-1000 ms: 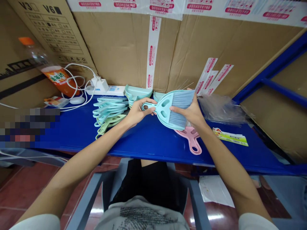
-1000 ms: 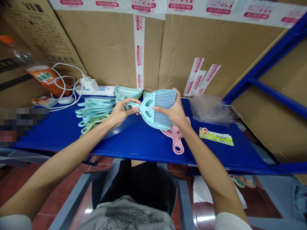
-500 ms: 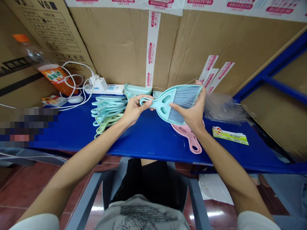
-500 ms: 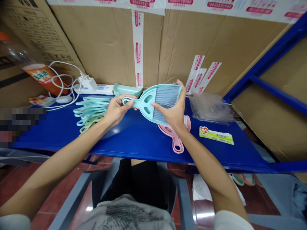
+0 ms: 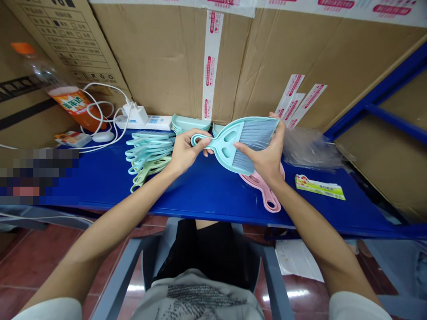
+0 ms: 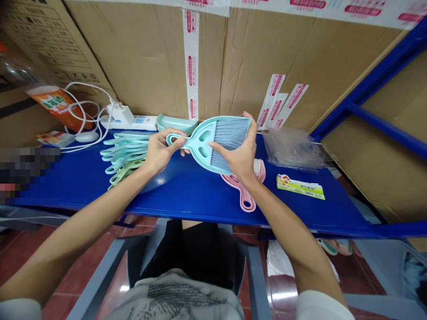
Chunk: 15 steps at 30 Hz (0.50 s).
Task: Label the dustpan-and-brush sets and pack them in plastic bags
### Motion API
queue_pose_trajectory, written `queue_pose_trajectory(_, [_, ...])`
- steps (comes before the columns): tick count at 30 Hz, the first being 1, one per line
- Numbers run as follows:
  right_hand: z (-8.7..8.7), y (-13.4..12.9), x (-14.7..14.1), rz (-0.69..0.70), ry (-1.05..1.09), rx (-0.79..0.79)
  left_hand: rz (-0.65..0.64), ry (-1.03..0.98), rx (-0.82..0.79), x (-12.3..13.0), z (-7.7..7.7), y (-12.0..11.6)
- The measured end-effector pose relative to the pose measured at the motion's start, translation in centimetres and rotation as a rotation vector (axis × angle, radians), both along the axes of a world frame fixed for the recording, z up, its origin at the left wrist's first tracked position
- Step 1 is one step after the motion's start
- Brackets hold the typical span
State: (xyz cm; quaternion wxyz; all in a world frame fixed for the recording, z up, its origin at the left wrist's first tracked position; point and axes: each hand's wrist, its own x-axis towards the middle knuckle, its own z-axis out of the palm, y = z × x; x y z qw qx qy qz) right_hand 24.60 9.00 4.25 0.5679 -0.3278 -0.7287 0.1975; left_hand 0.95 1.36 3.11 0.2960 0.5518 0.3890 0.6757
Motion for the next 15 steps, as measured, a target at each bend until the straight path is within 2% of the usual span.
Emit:
queue_pose_trajectory(5, [-0.5, 0.7, 0.1, -0.006, -0.004, 0.026, -0.073, 0.031, -0.012, -0.4, 0.0, 0.1])
queue_pose_trajectory(9, [-1.0, 1.5, 0.2, 0.020, 0.000, 0.045, -0.154, 0.050, -0.088, -0.2, 0.8, -0.4])
queue_pose_trajectory(12, [-1.3, 2.6, 0.5, 0.099, 0.058, -0.065, -0.090, -0.032, -0.136, -0.2, 1.4, -2.8])
queue_pose_trajectory(15, [-1.2, 4.1, 1.3, 0.119, 0.140, -0.137, 0.083, -0.119, -0.199, -0.4, 0.9, -7.2])
